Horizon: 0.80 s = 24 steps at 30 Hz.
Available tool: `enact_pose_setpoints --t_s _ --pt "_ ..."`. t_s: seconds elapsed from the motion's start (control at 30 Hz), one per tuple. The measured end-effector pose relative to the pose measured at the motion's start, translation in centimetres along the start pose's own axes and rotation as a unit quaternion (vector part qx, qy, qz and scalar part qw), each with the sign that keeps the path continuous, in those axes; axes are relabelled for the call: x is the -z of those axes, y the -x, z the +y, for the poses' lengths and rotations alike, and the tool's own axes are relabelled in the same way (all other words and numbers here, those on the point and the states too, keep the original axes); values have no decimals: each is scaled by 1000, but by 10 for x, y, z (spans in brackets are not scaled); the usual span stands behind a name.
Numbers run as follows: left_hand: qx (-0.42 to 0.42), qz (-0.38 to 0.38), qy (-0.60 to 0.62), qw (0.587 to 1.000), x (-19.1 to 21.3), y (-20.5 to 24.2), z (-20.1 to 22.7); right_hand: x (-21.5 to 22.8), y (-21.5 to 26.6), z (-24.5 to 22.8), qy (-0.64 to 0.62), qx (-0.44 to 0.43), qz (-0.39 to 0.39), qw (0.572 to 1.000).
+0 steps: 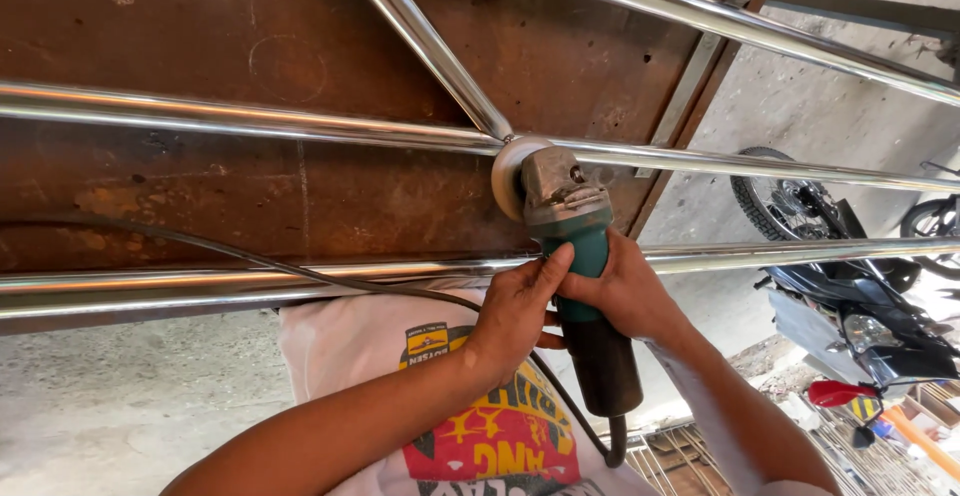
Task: The person grinds the welded joints of a stainless steel tube frame with an angle grinder, then fits a short cut tube section between the frame rails and checks its placement. They then use an arc welder with electrode holder to weld the tube joints, striking an arc that produces bright flashes.
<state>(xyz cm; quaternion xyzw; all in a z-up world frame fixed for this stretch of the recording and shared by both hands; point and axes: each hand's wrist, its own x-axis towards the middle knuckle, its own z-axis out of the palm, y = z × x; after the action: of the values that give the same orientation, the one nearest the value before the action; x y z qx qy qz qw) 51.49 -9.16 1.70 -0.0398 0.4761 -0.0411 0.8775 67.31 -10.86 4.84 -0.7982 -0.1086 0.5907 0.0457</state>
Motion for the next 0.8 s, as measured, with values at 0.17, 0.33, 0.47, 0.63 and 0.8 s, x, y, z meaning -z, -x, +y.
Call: enact_pose_setpoints --t_s 0.17,0.33,0.47,0.63,0.8 --pt "4 17 7 1000 -1 2 3 0 -2 2 8 -5 -4 1000" --pt "5 15 5 1000 -2 3 2 3 -2 10 -9 7 -12 1000" --pt "5 19 8 1000 0 3 3 3 -2 9 -14 11 -12 1000" --pt "2 17 5 1000 -1 5 5 3 0 1 -18 17 -22 999" --pt "3 12 12 1000 -3 4 7 4 0 0 -24 15 -27 999"
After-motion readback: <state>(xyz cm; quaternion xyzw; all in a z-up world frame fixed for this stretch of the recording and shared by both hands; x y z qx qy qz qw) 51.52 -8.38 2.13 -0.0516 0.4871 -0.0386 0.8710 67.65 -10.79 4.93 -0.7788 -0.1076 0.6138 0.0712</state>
